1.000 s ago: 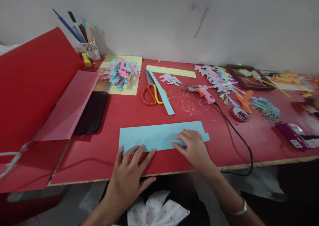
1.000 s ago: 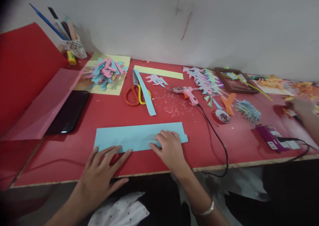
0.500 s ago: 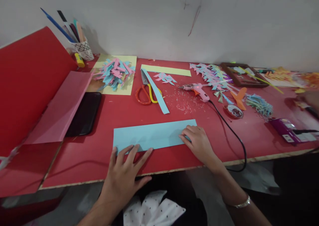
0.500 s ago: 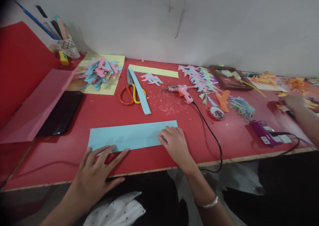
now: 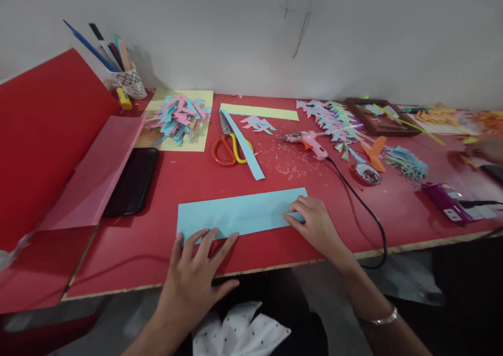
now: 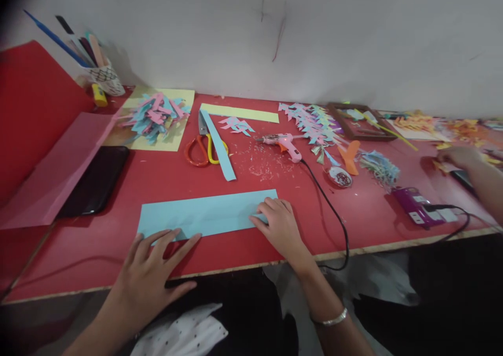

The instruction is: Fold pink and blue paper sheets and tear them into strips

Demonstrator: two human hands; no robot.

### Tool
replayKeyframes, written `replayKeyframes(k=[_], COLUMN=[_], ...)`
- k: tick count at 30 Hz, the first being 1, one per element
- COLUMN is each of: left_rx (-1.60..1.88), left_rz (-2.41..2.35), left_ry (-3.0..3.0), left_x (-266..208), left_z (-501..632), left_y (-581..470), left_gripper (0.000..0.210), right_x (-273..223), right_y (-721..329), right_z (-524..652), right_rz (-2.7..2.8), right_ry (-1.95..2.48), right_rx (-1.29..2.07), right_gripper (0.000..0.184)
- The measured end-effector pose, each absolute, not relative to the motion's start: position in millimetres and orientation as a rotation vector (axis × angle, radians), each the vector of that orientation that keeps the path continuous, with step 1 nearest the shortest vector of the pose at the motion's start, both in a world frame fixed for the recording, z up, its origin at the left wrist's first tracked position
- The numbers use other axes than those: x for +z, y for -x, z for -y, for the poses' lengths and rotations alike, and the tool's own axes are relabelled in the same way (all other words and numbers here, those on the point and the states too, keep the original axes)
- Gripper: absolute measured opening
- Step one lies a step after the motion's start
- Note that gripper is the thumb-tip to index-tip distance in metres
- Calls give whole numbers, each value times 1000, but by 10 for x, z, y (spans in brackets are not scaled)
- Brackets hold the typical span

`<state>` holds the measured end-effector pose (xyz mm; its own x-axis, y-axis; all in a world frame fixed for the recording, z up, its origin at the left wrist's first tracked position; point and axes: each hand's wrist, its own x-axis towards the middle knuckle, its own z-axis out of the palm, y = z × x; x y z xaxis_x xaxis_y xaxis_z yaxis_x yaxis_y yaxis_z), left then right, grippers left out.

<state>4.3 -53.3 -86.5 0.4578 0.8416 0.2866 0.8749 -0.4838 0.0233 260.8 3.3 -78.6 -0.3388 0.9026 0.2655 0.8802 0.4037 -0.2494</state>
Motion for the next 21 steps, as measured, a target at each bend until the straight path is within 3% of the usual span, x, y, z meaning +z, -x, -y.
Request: replayKeyframes(k=[5,21], left_rx=[-356,-379], left_rz=[1462,1412], left_ry=[2578,2563], left_x=[-874,-891], left_z=[531,529], left_y=[-22,8], left_gripper=[60,55], right_x=[-798,-768], right_y=[-2771,-2842], right_z=[-34,-1], right_rz=[2279,2295], right_ry=[1502,1744], right_rx=[200,-91], right_gripper=[30,38])
